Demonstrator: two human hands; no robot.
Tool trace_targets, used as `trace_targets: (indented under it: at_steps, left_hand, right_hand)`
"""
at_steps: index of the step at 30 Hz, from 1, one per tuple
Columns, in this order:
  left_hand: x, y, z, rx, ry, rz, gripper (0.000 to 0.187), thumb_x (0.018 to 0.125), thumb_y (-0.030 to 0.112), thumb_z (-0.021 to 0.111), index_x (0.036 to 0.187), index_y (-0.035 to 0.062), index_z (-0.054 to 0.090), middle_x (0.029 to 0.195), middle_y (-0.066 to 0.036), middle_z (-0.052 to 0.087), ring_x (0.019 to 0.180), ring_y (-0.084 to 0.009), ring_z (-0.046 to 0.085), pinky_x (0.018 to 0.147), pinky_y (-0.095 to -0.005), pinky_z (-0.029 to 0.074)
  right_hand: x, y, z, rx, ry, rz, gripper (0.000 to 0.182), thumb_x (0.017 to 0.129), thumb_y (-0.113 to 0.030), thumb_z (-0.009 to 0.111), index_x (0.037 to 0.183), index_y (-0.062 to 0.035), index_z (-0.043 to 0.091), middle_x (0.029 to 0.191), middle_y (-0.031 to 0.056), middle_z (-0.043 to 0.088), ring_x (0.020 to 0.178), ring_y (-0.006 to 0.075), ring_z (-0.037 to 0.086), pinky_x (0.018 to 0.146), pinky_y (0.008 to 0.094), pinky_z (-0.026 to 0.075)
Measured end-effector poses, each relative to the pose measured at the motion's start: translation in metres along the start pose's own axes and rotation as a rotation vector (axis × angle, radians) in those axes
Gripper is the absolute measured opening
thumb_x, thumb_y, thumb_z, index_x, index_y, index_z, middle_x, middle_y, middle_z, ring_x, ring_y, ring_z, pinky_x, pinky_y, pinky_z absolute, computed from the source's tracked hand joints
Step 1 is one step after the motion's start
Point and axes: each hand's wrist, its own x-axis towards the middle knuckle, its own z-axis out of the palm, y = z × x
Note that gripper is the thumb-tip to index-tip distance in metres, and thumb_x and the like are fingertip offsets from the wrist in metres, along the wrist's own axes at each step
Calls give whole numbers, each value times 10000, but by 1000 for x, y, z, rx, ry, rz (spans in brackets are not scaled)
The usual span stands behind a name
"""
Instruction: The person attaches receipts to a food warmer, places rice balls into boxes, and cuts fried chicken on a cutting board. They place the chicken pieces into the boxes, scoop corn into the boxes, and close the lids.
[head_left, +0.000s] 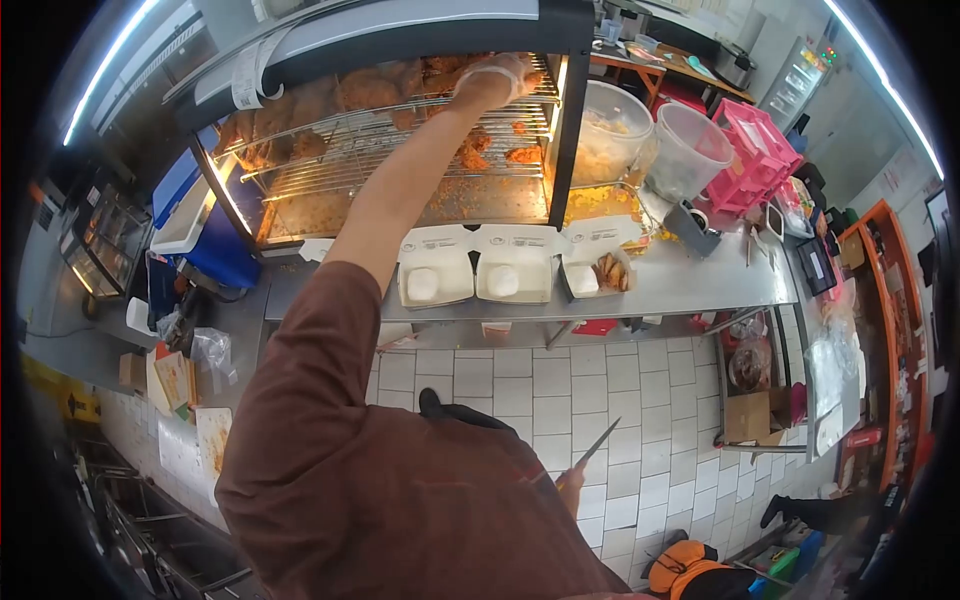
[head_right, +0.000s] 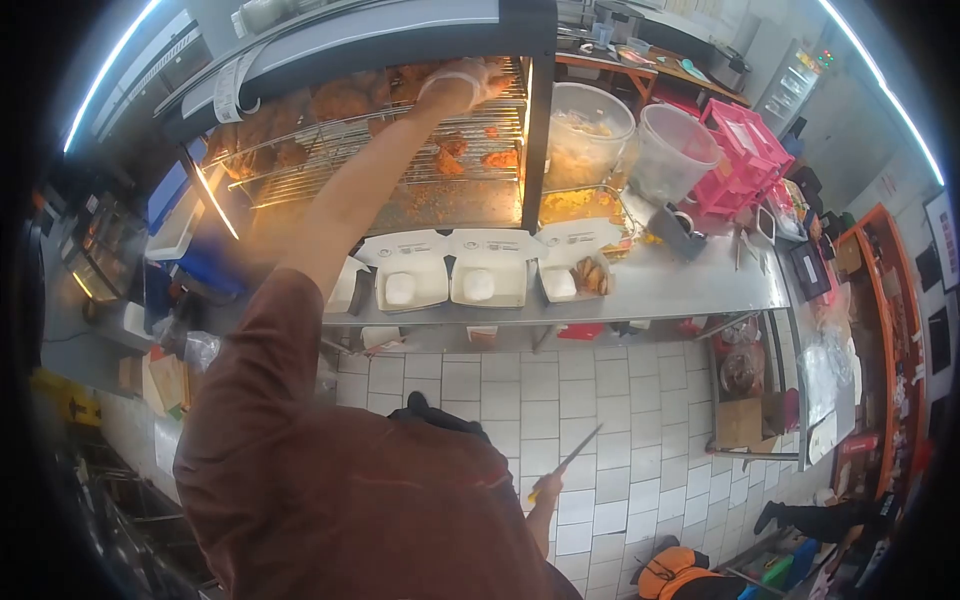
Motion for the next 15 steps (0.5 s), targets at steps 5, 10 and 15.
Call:
trace_targets:
  at_steps: [5, 10, 15]
  left_hand:
    - [22, -8, 4, 72, -20, 32, 444, 1024, 345, 486, 1380, 83, 521, 1391, -152, 555, 1268, -332, 543, 1050, -473, 482]
    - [19, -5, 17, -682, 240, -162, 433, 1009, 325, 525, 1291, -3, 544, 1244, -161, 640, 1107, -307, 643, 965, -456, 515]
    - [-67, -9, 53, -1962, 295, -482, 450, 958, 382, 620, 1236, 30, 579, 1093, -123, 711, 983, -265, 685, 850, -423, 541]
  right_hand:
    - [-5, -49, 12, 182, -39, -101, 610, 946, -707, 422, 689, -154, 402, 504, -26, 319, 389, 121, 330, 367, 284, 312]
    - [-11, 5, 16, 188, -73, -42, 653, 946, -716, 404, 621, -150, 402, 461, -5, 329, 359, 156, 364, 346, 304, 336]
    - [-23, 41, 5, -56, -88, -49, 713, 970, -693, 368, 540, -126, 409, 454, 50, 409, 375, 211, 454, 366, 359, 388]
